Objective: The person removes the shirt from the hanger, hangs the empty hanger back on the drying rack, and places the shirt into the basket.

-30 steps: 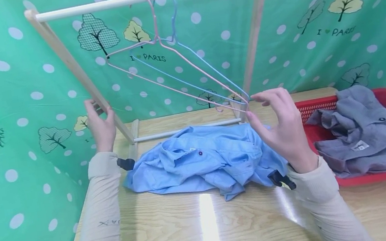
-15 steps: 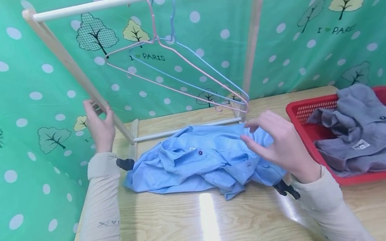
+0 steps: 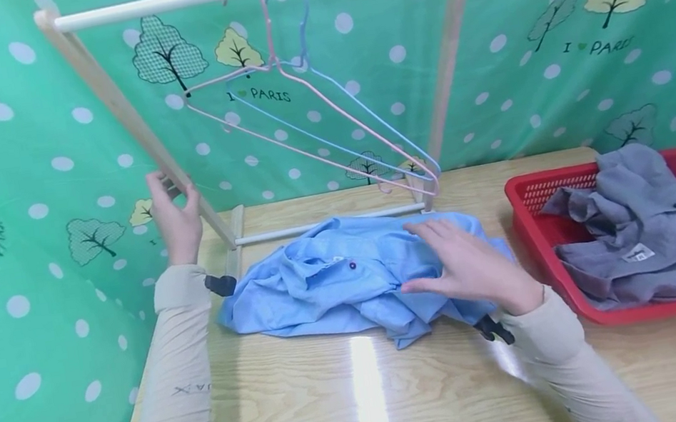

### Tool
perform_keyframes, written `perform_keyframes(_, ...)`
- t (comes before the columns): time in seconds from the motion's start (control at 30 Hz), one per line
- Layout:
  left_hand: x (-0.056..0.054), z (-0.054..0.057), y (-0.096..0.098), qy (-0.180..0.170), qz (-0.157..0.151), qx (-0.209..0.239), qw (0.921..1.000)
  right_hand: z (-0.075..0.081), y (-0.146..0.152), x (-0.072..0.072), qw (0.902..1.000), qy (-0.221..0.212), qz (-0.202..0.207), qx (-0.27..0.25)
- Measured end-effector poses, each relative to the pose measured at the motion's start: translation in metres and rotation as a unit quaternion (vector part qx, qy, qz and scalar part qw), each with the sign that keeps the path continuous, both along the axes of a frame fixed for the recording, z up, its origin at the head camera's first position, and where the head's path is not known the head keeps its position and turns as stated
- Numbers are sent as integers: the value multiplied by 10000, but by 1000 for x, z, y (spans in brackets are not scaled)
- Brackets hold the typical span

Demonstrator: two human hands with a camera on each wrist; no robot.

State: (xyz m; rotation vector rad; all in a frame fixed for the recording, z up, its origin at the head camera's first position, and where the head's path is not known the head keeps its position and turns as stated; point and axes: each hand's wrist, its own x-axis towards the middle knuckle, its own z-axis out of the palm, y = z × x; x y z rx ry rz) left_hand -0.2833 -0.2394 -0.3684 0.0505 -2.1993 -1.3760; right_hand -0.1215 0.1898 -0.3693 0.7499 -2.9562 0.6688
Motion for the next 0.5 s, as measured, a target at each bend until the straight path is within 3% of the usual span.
perform_keyframes(0.27,-1,-1,1,119,44,-73,9999,-12,-7,-10,9994,-331,80,-79)
perform_keyframes(0.5,0,-2,-1,80,22,-88,9999,-21,-26,-18,9964,-781,-330,-20)
